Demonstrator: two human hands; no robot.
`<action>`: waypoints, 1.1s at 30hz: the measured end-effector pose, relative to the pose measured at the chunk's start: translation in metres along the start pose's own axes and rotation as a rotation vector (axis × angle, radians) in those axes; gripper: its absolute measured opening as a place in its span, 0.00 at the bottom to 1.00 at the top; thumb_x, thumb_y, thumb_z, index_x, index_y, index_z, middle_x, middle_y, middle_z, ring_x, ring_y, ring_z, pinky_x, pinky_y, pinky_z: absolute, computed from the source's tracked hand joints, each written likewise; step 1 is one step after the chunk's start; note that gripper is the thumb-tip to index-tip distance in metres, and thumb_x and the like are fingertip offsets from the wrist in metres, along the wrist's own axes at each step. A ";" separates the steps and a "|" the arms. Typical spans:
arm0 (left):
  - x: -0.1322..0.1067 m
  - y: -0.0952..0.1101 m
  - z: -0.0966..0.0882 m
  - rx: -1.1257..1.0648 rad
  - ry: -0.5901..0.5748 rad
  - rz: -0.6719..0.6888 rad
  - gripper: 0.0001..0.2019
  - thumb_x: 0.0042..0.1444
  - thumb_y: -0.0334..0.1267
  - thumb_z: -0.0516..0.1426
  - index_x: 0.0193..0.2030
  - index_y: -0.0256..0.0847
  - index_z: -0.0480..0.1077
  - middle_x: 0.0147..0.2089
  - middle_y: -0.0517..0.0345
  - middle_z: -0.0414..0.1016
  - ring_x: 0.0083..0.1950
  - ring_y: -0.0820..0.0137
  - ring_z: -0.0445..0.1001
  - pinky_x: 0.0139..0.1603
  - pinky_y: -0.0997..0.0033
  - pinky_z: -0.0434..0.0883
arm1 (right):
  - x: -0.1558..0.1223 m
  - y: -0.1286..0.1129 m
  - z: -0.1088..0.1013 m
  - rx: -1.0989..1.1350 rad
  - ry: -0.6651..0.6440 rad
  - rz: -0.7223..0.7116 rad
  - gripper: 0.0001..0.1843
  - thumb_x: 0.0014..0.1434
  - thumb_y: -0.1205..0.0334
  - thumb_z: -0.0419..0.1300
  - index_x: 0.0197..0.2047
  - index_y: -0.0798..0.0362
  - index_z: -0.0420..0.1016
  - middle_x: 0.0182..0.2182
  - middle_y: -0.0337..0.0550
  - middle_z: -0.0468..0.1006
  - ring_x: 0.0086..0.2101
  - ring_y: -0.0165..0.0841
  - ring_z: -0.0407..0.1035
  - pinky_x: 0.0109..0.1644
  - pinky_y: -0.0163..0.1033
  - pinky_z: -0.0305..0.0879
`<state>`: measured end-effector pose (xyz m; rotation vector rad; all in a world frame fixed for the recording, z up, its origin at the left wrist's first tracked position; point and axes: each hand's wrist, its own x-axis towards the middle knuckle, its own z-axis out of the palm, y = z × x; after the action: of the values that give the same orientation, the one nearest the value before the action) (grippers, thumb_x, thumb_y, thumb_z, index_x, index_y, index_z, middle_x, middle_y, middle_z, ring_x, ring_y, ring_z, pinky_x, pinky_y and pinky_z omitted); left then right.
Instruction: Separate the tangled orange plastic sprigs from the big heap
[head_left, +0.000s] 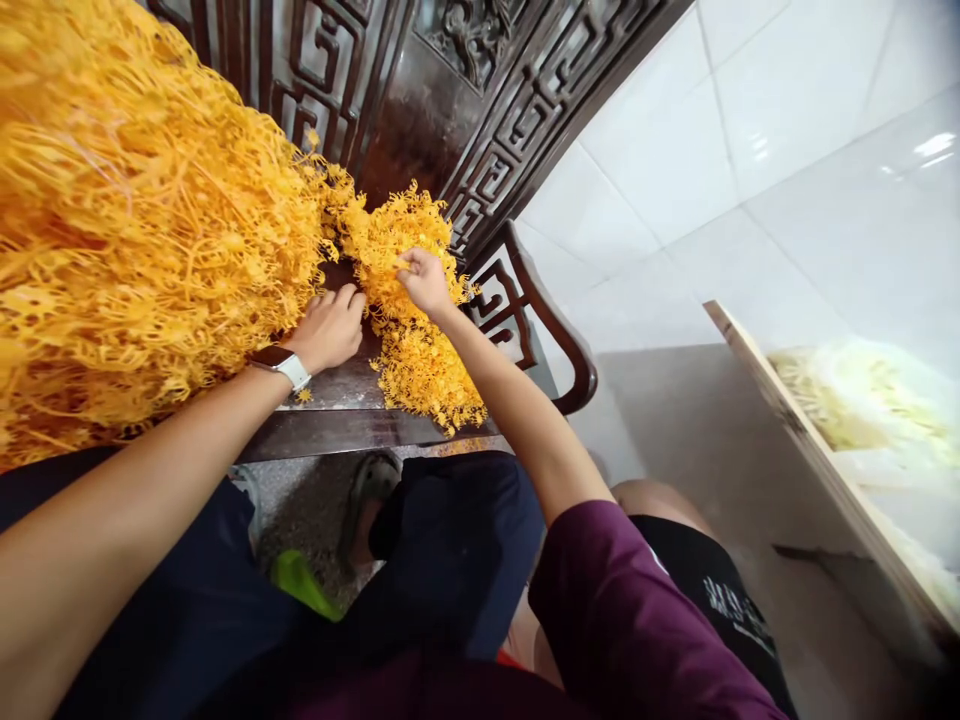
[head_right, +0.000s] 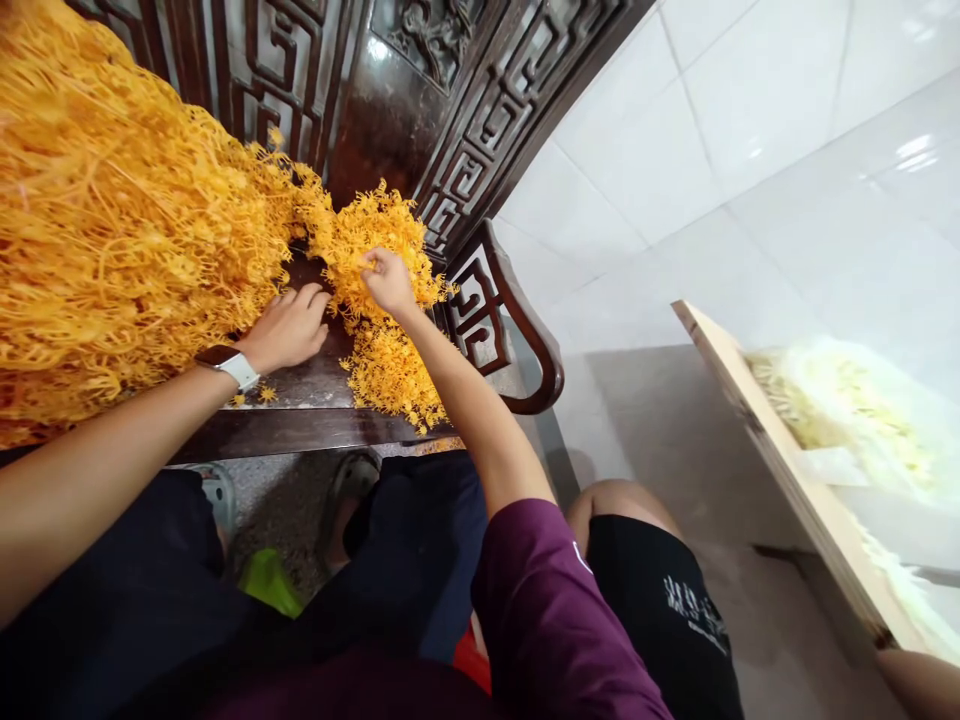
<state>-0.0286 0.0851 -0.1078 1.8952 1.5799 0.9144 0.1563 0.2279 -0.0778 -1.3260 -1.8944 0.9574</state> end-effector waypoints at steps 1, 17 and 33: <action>0.005 -0.003 0.002 -0.076 0.024 -0.043 0.23 0.66 0.39 0.60 0.65 0.31 0.76 0.72 0.28 0.75 0.73 0.37 0.71 0.78 0.40 0.62 | -0.008 -0.001 0.007 -0.048 -0.025 -0.035 0.06 0.63 0.64 0.62 0.44 0.52 0.77 0.30 0.35 0.70 0.34 0.35 0.66 0.52 0.45 0.72; 0.033 -0.003 0.008 -1.016 0.124 -0.359 0.10 0.68 0.46 0.55 0.39 0.44 0.69 0.49 0.45 0.85 0.55 0.58 0.84 0.59 0.53 0.78 | -0.069 0.043 0.019 -0.550 -0.119 -0.326 0.37 0.75 0.64 0.50 0.82 0.65 0.51 0.80 0.71 0.61 0.81 0.48 0.54 0.86 0.62 0.50; -0.002 0.075 -0.052 -0.753 0.542 0.409 0.19 0.75 0.56 0.62 0.37 0.45 0.71 0.30 0.60 0.76 0.32 0.69 0.77 0.40 0.64 0.73 | 0.006 0.040 -0.007 -0.470 -0.109 -0.159 0.27 0.73 0.60 0.69 0.71 0.57 0.74 0.72 0.60 0.74 0.71 0.50 0.70 0.76 0.62 0.69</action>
<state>-0.0205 0.0663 -0.0194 1.4795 0.8568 1.9921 0.1803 0.2445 -0.1071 -1.3699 -2.3682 0.5294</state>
